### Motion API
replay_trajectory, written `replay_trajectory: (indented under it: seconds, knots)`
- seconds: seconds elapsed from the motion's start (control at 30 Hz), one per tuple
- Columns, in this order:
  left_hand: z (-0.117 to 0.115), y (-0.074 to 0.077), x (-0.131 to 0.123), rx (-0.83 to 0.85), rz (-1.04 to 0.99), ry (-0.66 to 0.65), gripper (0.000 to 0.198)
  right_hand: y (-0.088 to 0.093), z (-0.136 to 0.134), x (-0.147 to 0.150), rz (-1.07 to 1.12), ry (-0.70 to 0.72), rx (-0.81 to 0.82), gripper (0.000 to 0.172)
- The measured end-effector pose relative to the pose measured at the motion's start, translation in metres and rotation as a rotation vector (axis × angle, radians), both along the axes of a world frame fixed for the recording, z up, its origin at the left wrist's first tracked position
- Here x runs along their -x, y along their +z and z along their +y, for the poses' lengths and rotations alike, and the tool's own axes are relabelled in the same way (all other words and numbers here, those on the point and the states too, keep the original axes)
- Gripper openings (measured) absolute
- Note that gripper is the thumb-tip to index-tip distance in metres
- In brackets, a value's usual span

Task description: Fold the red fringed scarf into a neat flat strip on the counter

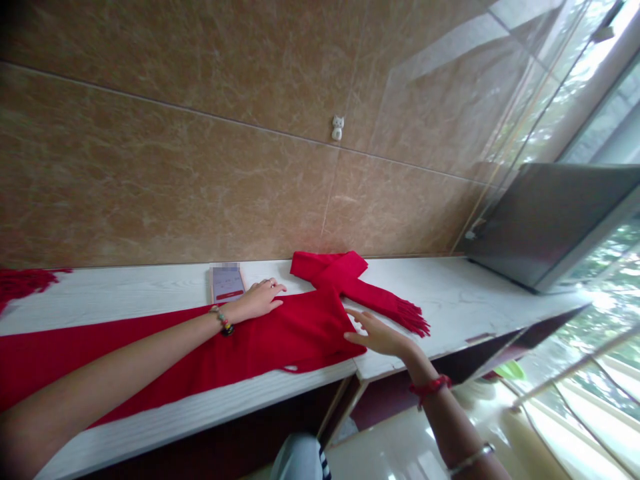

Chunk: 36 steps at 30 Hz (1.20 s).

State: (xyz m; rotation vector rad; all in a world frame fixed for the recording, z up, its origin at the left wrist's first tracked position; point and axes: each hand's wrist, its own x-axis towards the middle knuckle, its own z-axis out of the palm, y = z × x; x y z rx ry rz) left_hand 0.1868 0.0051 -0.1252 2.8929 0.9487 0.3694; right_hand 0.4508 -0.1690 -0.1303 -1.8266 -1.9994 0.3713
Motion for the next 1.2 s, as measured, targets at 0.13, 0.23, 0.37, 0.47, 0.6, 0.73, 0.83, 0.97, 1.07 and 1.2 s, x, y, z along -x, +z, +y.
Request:
replay_trajectory:
  seconds: [0.13,0.23,0.37,0.47,0.6,0.73,0.83,0.97,1.07,1.2]
  knots:
    - [-0.041,0.002,0.008,-0.079,-0.012,-0.206,0.046,-0.016,0.038,0.012,0.067,-0.33,-0.142,0.048]
    - [-0.073,0.0,0.017,-0.067,0.036,-0.425,0.049,-0.022,0.064,0.015,0.097,-0.456,-0.189,0.043]
    - [-0.099,0.001,0.033,-0.069,0.116,-0.502,0.031,-0.024,0.074,0.014,0.138,-0.456,-0.224,0.037]
    - [-0.101,0.009,0.049,0.003,0.156,-0.528,0.029,-0.026,0.068,0.02,0.142,-0.408,-0.246,0.035]
    - [-0.094,0.016,0.056,0.134,0.101,-0.529,0.03,-0.028,0.066,0.034,0.102,-0.35,-0.26,0.028]
    - [-0.097,0.009,0.037,0.013,0.017,-0.431,0.034,-0.02,0.074,0.04,0.039,-0.352,-0.307,0.018]
    - [-0.106,0.004,0.018,-0.081,0.089,-0.375,0.027,-0.011,0.077,0.04,-0.028,-0.337,-0.331,0.018]
    - [-0.108,0.006,0.013,-0.096,0.151,-0.334,0.017,0.0,0.061,0.04,-0.113,-0.284,-0.333,0.018]
    - [-0.104,0.008,0.021,-0.072,0.147,-0.308,0.017,0.011,0.032,0.043,-0.169,0.004,-0.271,0.021]
    - [-0.106,0.007,0.028,-0.113,0.187,-0.304,0.019,0.016,-0.004,0.049,-0.288,0.288,-0.114,0.027]
